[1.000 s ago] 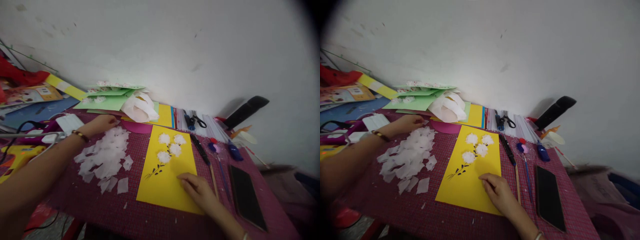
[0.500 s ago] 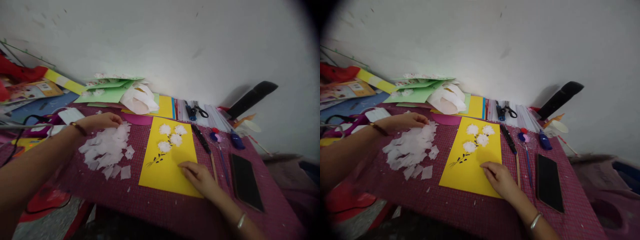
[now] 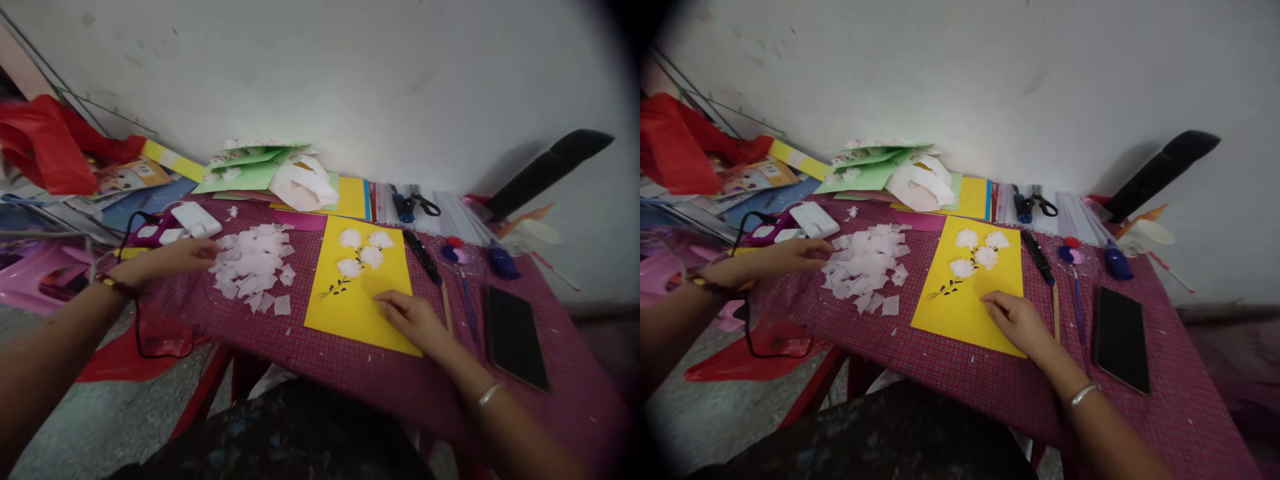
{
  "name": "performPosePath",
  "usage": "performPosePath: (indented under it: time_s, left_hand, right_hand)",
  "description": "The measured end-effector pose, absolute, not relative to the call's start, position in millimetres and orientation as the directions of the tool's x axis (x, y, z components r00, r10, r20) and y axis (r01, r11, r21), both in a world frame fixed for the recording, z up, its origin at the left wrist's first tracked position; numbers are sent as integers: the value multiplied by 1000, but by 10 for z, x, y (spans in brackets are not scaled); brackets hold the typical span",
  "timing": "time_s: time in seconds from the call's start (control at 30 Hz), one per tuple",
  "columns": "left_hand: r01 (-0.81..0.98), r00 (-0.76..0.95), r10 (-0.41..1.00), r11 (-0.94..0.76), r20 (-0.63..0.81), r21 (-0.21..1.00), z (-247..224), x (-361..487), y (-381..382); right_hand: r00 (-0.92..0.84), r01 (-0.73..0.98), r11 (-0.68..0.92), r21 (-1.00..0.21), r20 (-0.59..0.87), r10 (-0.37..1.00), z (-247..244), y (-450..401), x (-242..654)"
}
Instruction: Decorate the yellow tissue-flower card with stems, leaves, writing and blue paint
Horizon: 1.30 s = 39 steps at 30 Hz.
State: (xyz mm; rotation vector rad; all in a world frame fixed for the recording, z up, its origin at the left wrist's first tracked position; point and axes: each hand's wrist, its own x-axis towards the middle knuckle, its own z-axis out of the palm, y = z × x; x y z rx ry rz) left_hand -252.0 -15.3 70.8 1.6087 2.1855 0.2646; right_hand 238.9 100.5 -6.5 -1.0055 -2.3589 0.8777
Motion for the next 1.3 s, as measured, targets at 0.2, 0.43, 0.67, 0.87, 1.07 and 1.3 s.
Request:
performPosePath:
  time_s: [0.2, 0.43, 0.67, 0.87, 1.07, 1.3]
  left_hand:
    - [902, -263, 923, 338, -279, 268, 350, -2436, -168]
    - [875, -236, 951, 298, -201, 382, 623, -2430, -48]
    - [879, -191, 978, 207, -81, 430, 678, -2244, 495]
    - [939, -166, 985, 143, 49, 314, 750, -2019, 441]
    - [926, 234, 942, -291, 240, 240, 653, -1424, -301]
    - [839, 544, 809, -532, 222, -117, 134, -950, -670]
  right_hand:
    - [-652, 486, 560, -671, 148, 743, -58, 1004, 2392]
    - [-661, 482, 566, -669, 147, 736, -71, 1018, 2396]
    - [-684, 478, 587, -654, 143, 716, -60, 1021, 2414]
    - [-691, 474, 604, -641, 155, 706, -29, 1006, 2409]
    - [-699, 470, 606, -642, 148, 699, 5, 997, 2402]
    - [-689, 471, 601, -645, 156, 707, -22, 1008, 2392]
